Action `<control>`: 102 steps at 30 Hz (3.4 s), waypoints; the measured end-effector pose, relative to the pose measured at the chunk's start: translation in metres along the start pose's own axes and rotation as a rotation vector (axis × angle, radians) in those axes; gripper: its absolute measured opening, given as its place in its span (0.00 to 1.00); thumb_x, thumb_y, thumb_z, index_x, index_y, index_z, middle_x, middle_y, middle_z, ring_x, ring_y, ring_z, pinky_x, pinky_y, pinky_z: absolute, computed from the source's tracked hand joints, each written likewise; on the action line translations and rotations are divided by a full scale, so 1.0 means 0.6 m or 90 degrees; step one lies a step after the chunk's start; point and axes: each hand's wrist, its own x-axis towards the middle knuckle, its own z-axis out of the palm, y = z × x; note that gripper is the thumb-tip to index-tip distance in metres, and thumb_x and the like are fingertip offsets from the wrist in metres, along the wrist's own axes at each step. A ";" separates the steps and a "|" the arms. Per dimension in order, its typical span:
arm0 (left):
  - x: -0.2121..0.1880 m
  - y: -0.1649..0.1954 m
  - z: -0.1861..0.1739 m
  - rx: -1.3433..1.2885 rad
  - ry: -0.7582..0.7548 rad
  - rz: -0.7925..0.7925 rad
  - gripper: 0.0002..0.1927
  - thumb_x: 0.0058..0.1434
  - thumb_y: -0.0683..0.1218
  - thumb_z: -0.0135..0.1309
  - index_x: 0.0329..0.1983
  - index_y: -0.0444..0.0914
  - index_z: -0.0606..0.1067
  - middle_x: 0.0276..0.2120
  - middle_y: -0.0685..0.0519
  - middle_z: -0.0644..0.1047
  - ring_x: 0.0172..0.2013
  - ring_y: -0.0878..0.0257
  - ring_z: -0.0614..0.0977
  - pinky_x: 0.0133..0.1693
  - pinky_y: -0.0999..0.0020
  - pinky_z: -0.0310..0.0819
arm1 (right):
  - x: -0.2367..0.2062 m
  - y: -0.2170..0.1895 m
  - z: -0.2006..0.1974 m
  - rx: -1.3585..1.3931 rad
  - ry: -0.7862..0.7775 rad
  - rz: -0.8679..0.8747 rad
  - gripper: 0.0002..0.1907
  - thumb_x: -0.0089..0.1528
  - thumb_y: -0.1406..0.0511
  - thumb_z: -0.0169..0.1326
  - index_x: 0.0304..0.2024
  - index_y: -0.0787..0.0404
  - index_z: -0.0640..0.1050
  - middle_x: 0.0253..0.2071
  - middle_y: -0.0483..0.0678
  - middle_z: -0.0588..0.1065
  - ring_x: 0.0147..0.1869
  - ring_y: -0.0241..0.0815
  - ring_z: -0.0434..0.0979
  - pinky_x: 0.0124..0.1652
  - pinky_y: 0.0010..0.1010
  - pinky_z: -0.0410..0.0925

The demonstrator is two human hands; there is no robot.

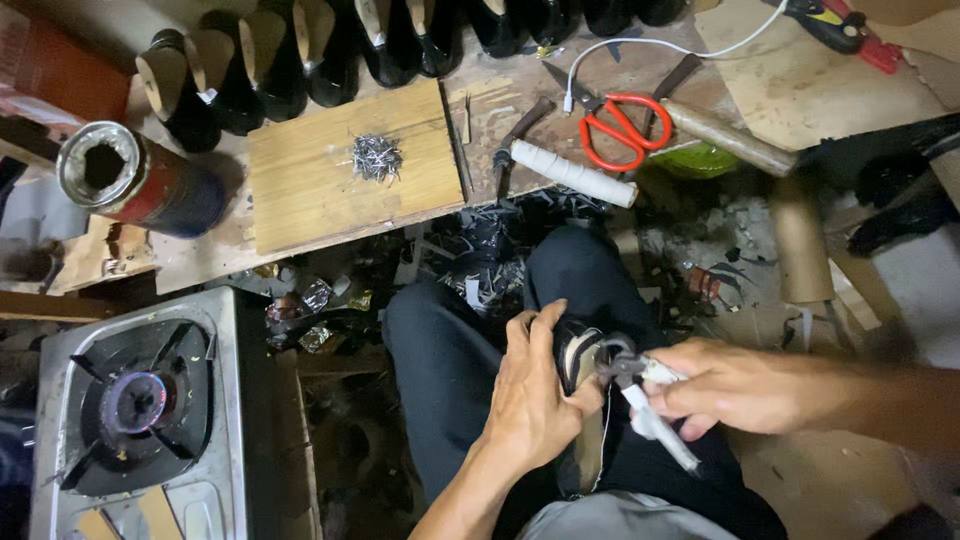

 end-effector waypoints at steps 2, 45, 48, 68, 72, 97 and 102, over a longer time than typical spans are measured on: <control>0.002 0.000 0.002 0.001 0.010 0.001 0.44 0.52 0.47 0.66 0.70 0.35 0.59 0.60 0.31 0.64 0.58 0.34 0.73 0.55 0.51 0.71 | 0.002 -0.018 0.006 0.038 0.101 0.232 0.16 0.65 0.57 0.50 0.48 0.61 0.76 0.30 0.52 0.82 0.30 0.43 0.85 0.32 0.35 0.77; -0.006 -0.103 -0.041 -0.221 -0.074 -0.071 0.50 0.60 0.56 0.59 0.77 0.29 0.51 0.75 0.33 0.58 0.74 0.42 0.61 0.70 0.58 0.55 | 0.352 -0.324 -0.169 -0.918 0.540 0.060 0.28 0.66 0.51 0.47 0.59 0.64 0.75 0.47 0.62 0.77 0.49 0.60 0.80 0.45 0.52 0.73; -0.007 -0.107 -0.043 -0.240 -0.127 -0.045 0.52 0.63 0.55 0.58 0.79 0.28 0.45 0.77 0.31 0.52 0.77 0.42 0.54 0.72 0.59 0.50 | 0.310 -0.292 -0.176 -1.003 0.648 -0.107 0.31 0.64 0.45 0.52 0.55 0.62 0.77 0.52 0.60 0.75 0.53 0.60 0.77 0.47 0.51 0.70; -0.009 -0.043 -0.054 -0.138 -0.248 0.105 0.53 0.68 0.49 0.59 0.79 0.24 0.36 0.78 0.26 0.44 0.79 0.37 0.50 0.74 0.56 0.49 | 0.083 0.029 0.077 0.068 0.282 -0.270 0.38 0.62 0.62 0.57 0.72 0.65 0.61 0.66 0.54 0.73 0.59 0.39 0.78 0.53 0.33 0.74; -0.014 -0.010 -0.067 -0.117 -0.174 0.072 0.46 0.57 0.49 0.65 0.74 0.31 0.58 0.71 0.34 0.63 0.71 0.40 0.67 0.67 0.56 0.63 | 0.066 0.013 0.085 0.102 0.257 -0.283 0.38 0.61 0.64 0.58 0.72 0.66 0.62 0.61 0.58 0.77 0.58 0.43 0.81 0.56 0.35 0.74; -0.001 0.035 -0.062 -0.095 -0.167 -0.007 0.47 0.45 0.50 0.66 0.69 0.30 0.66 0.52 0.42 0.68 0.52 0.47 0.77 0.53 0.60 0.74 | 0.051 -0.016 0.075 -0.140 0.342 -0.391 0.34 0.51 0.57 0.68 0.57 0.65 0.77 0.52 0.53 0.76 0.57 0.46 0.78 0.56 0.35 0.68; -0.005 0.025 -0.049 -0.101 -0.119 0.016 0.46 0.44 0.48 0.66 0.67 0.30 0.68 0.50 0.42 0.69 0.51 0.47 0.78 0.52 0.59 0.76 | 0.068 -0.006 0.071 -0.122 0.348 -0.456 0.31 0.51 0.60 0.67 0.55 0.66 0.78 0.50 0.54 0.76 0.55 0.47 0.77 0.56 0.35 0.67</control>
